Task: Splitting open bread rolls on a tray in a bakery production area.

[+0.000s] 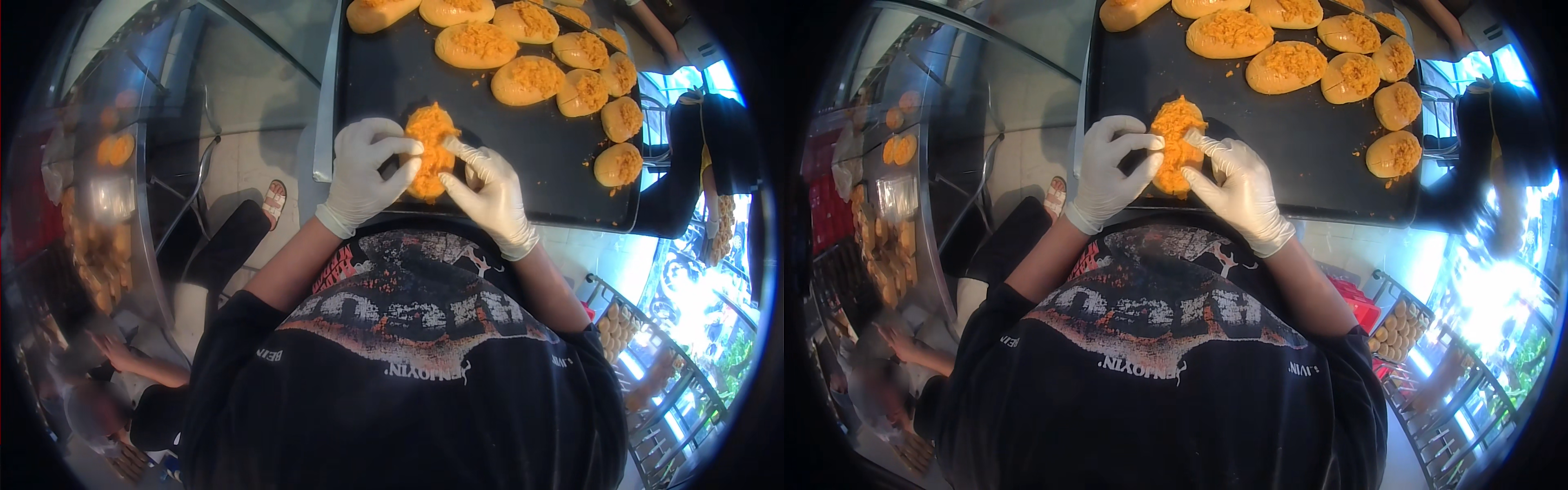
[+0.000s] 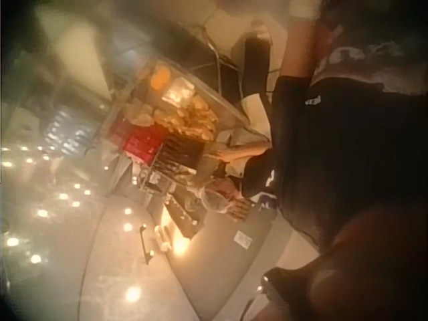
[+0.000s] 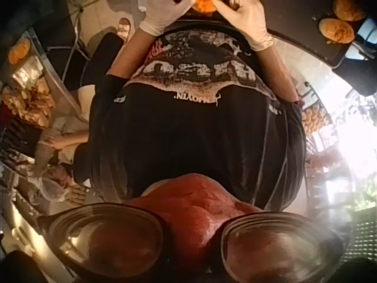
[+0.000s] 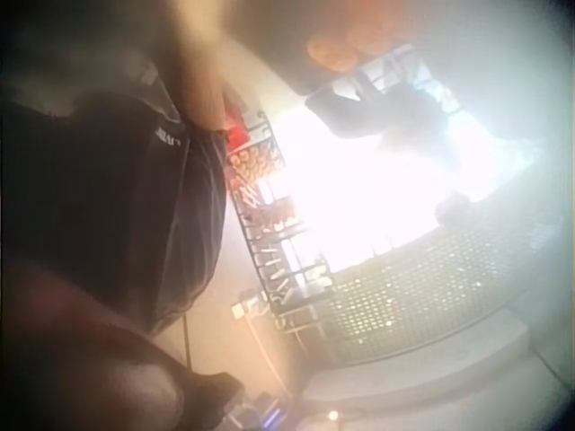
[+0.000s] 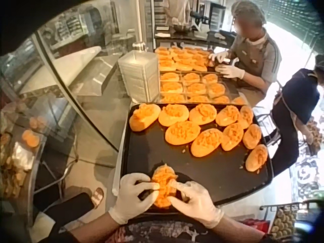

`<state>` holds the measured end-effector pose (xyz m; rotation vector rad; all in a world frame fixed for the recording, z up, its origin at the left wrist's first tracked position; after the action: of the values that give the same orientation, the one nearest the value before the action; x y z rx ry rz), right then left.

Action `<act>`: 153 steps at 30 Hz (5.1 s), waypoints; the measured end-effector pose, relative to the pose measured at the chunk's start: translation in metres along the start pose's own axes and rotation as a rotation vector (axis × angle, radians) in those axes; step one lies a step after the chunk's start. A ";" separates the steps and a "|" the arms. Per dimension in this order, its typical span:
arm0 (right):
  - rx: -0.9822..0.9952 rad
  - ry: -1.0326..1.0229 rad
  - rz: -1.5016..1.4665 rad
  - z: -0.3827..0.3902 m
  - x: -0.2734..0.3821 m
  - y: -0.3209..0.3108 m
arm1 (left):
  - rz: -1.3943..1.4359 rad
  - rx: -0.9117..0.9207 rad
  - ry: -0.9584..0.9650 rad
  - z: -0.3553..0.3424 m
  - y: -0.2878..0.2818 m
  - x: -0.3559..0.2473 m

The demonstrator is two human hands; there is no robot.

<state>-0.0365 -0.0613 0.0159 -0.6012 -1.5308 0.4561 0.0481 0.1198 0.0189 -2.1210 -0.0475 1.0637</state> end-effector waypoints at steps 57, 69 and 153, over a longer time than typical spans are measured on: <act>-0.127 -0.032 0.033 -0.004 0.005 -0.010 | -0.043 0.099 0.091 -0.029 0.011 -0.015; -0.164 -0.106 0.117 -0.003 0.011 -0.012 | 0.263 0.100 -0.153 -0.026 -0.001 0.023; -0.190 -0.221 0.332 -0.013 0.015 -0.012 | 0.145 0.056 -0.128 -0.022 0.017 0.009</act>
<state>-0.0250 -0.0623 0.0359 -0.9880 -1.7022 0.6503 0.0647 0.0974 0.0102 -2.0290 0.0756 1.2704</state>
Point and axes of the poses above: each hand's wrist, its own z-axis away from the middle knuckle, its own y-axis out of the palm, x = y × z, the point moved 7 cm from there along -z, towards the middle knuckle, and after that the axes turned 2 degrees about x, right-handed, at the moved point
